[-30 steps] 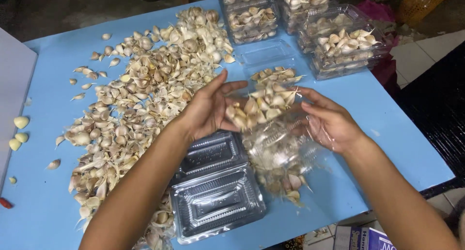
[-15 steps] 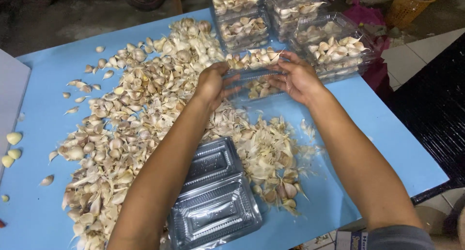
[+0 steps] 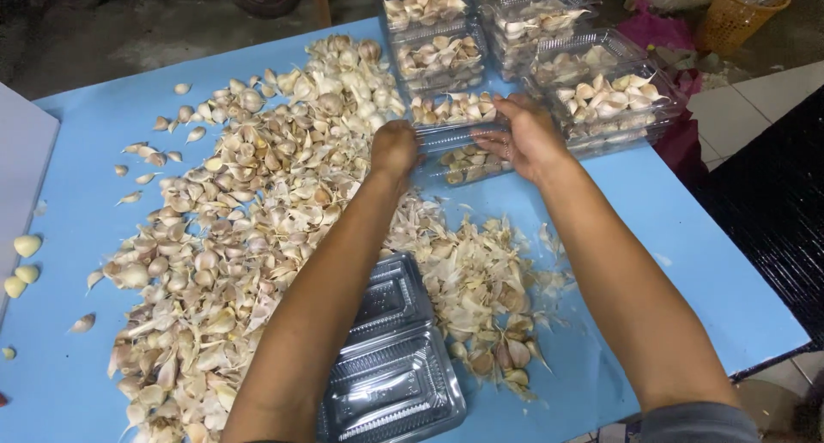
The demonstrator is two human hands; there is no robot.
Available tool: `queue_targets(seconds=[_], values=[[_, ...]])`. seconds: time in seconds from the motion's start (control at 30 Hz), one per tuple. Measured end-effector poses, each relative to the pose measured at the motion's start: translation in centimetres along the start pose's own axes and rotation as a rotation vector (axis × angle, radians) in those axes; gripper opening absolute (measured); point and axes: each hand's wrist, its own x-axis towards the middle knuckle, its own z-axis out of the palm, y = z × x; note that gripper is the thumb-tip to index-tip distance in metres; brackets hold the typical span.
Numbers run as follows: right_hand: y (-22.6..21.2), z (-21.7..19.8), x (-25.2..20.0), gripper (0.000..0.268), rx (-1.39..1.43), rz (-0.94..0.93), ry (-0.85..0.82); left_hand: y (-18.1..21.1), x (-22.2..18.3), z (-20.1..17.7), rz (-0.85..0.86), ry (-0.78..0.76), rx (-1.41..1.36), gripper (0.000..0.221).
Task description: The person picks up individual garlic cloves from a large pile of garlic and skins on a blue table and places them into small plastic containers.
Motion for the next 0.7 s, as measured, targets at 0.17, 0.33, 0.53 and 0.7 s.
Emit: queue_targets(seconds=[0.17, 0.33, 0.53, 0.7], values=[[0.3, -0.4, -2.8, 0.078, -0.091, -0.068, -0.022, -1.7, 0.0, 1.5, 0.002, 0.049, -0.049, 0.037], [-0.9, 0.3, -7.5, 0.086, -0.214, -0.086, -0.032, 1.0, -5.0, 1.2, 0.016, 0.109, 0.105, 0.042], [-2.4, 0.6, -13.5, 0.084, -0.726, -0.229, -0.045, 1.4, -6.4, 1.5, 0.08, 0.147, 0.225, 0.056], [-2.9, 0.7, -15.9, 0.08, -1.228, -0.313, -0.006, 0.8, -6.2, 2.7, 0.105, 0.191, 0.382, 0.048]])
